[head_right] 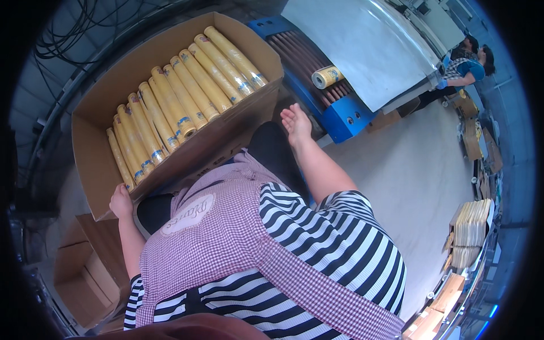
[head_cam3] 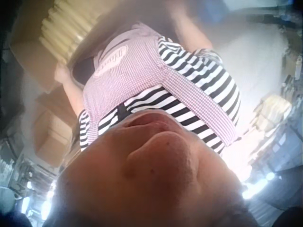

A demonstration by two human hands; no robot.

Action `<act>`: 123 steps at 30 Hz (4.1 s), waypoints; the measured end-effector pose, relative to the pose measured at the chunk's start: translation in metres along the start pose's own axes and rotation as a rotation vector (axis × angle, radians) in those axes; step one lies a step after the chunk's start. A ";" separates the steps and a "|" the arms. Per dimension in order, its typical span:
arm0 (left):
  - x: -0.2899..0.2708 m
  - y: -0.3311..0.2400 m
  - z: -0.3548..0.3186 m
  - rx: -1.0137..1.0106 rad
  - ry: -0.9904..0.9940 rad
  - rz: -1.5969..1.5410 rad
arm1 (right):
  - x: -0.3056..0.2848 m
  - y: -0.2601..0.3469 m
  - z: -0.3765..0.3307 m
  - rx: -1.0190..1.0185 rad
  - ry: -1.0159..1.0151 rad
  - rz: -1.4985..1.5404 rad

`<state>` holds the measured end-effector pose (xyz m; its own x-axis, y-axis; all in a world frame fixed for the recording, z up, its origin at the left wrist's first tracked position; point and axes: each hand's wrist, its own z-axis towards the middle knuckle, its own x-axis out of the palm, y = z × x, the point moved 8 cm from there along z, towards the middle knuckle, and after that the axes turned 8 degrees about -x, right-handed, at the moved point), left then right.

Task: The person picks up yellow plastic rolls from a conveyor belt, wipes the surface of each roll with a cloth, and stacks them inside a large cardboard box.

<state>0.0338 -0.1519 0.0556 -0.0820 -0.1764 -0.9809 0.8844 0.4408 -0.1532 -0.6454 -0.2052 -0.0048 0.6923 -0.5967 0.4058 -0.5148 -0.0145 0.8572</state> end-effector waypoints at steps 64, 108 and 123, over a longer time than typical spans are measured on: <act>-0.085 -0.073 0.022 0.108 0.145 -1.867 | 0.102 0.003 -0.170 0.809 1.497 -0.573; -0.033 0.063 -0.016 -0.020 -0.268 -0.281 | 0.313 -0.108 -0.199 -0.750 1.316 -1.099; -0.007 0.074 0.015 -0.183 -0.086 -0.334 | 0.189 -0.047 -0.118 -1.122 0.878 -1.458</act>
<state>0.1068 -0.1309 0.0526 -0.3061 -0.4066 -0.8608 0.7180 0.4951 -0.4892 -0.4308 -0.2229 0.0688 0.4038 -0.1285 -0.9058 0.7715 0.5799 0.2616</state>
